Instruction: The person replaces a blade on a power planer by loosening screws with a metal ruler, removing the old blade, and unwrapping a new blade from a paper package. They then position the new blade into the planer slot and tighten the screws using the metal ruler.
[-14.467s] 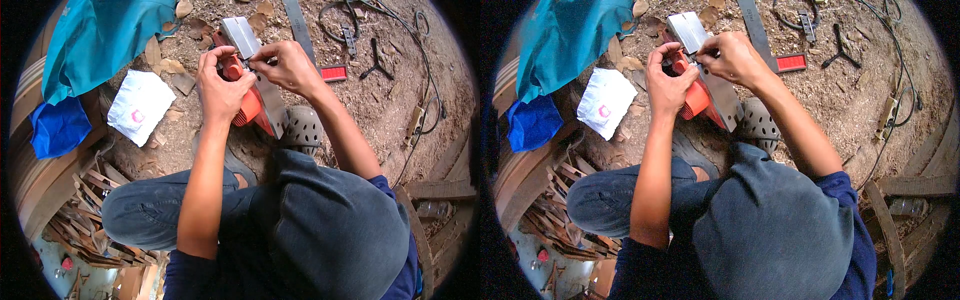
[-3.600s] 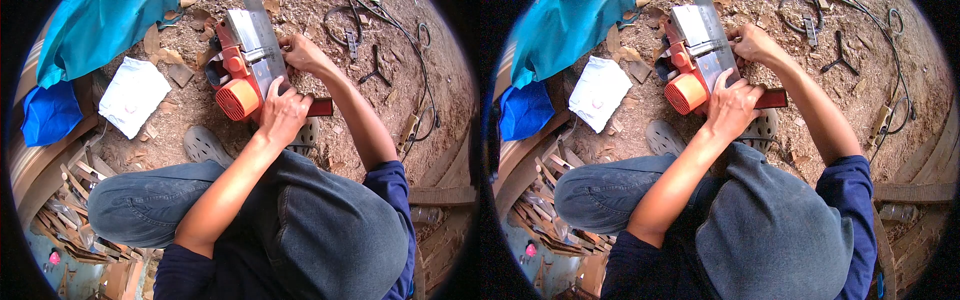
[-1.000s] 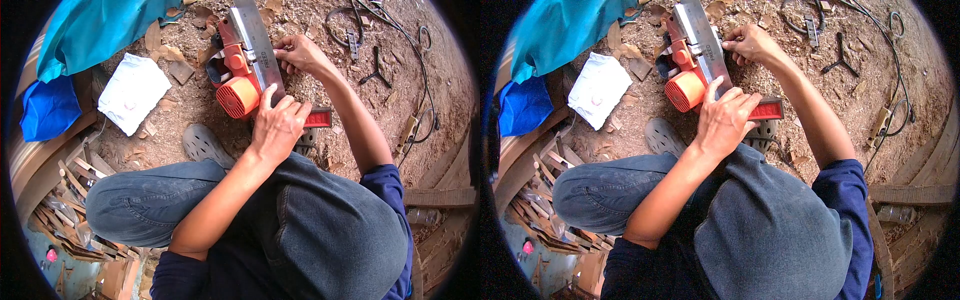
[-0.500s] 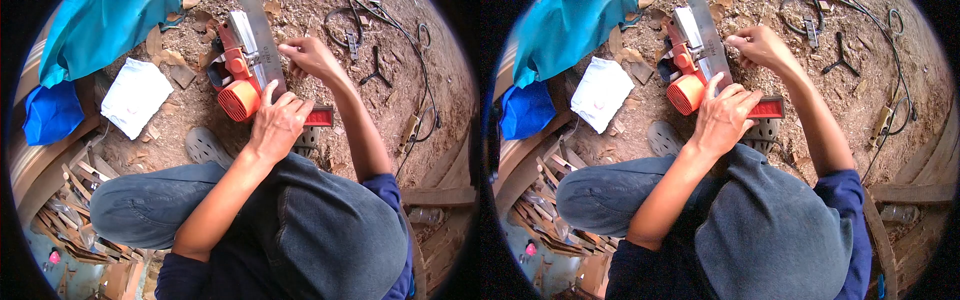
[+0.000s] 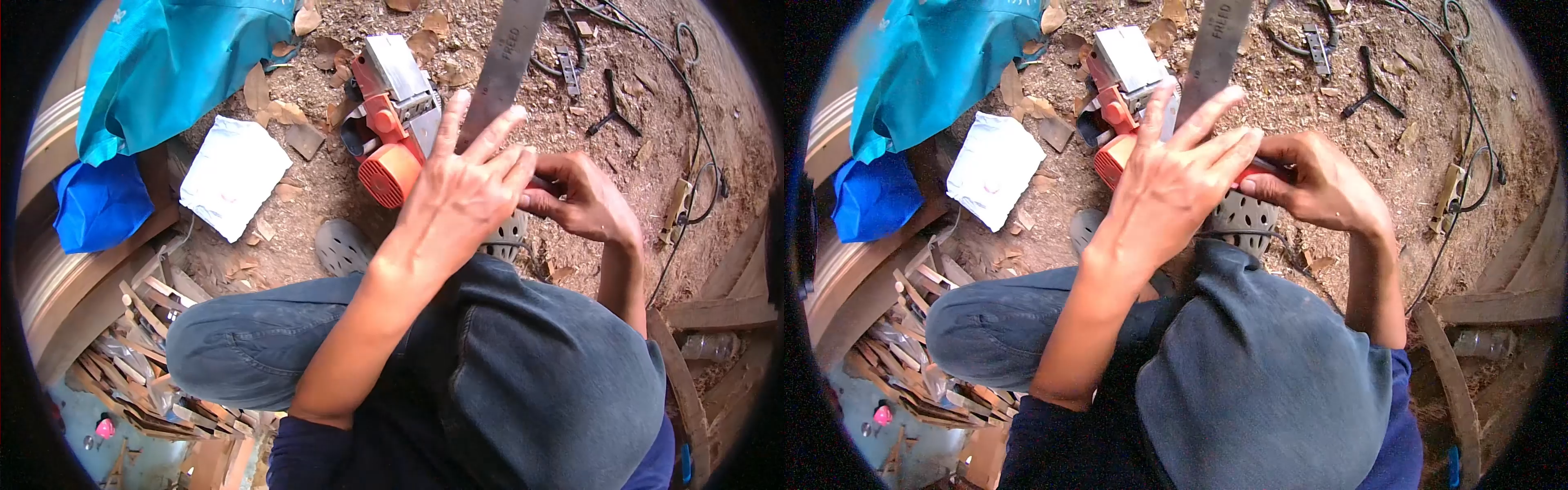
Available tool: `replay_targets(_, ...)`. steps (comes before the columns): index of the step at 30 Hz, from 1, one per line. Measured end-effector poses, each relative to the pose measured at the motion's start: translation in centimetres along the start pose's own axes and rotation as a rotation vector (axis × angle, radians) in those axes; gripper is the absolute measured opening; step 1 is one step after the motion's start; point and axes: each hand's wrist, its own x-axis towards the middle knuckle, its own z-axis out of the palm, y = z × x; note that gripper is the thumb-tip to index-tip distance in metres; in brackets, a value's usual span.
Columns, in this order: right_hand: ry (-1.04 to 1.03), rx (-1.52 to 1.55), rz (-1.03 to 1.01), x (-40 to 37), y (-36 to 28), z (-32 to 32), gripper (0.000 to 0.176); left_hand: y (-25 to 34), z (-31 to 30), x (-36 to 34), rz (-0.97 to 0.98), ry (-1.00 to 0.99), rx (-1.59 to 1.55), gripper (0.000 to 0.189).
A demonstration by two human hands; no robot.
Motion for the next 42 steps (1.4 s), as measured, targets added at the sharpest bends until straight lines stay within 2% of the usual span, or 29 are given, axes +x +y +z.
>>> replay_targets(2,0.109,0.075,0.07,0.3,0.4,0.2,0.036,-1.0,-0.4,-0.9,0.003,0.272,-0.223,0.057)
replay_targets(3,0.191,0.088,0.022,0.9,1.3,0.5,0.037,-1.5,-1.3,-1.5,-0.02,0.281,-0.211,0.068)
replay_targets(4,0.272,0.099,-0.025,1.4,2.2,1.0,0.037,-2.5,-1.1,-1.9,-0.064,0.403,-0.265,0.063)
replay_targets(6,0.435,0.361,0.019,2.4,2.1,2.3,0.035,-4.7,0.4,-2.3,-0.27,0.645,-0.353,0.054)
replay_targets(8,0.453,0.563,-0.07,3.7,1.9,3.1,0.034,-6.7,2.2,-2.9,-0.533,0.637,-0.354,0.043)
replay_targets(12,0.465,0.584,-0.062,6.4,1.3,4.8,0.034,-7.8,3.9,-3.8,-0.671,0.491,-0.443,0.033)
replay_targets(14,0.511,0.607,-0.177,7.9,1.3,6.0,0.034,-7.4,4.5,-3.6,-0.783,0.528,-0.759,0.028)
replay_targets(16,0.586,0.617,-0.226,9.5,1.5,7.3,0.033,-7.7,5.3,-3.7,-0.737,0.564,-0.687,0.027)
replay_targets(21,0.691,0.49,-0.162,11.9,1.2,8.6,0.032,-8.1,6.8,-3.8,-0.665,0.675,-0.554,0.025)
replay_targets(23,0.73,0.417,-0.148,12.1,0.8,8.5,0.032,-7.9,6.6,-3.7,-0.778,0.638,-0.778,0.025)
replay_targets(24,0.768,0.341,-0.14,12.3,0.8,8.4,0.032,-7.8,6.3,-3.5,-0.78,0.636,-0.781,0.025)
replay_targets(25,0.801,0.328,-0.2,13.2,2.1,8.9,0.033,-7.7,6.0,-3.4,-0.805,0.63,-0.846,0.025)
replay_targets(27,0.768,0.369,-0.187,12.9,1.5,8.6,0.033,-7.8,6.3,-3.4,-0.831,0.624,-0.912,0.025)
replay_targets(32,0.725,0.463,-0.224,13.5,1.6,8.9,0.031,-8.2,6.8,-3.6,-0.731,0.654,-0.715,0.025)
replay_targets(42,0.706,0.475,-0.232,14.0,1.9,9.0,0.032,-8.1,6.6,-3.5,-0.76,0.637,-0.74,0.025)
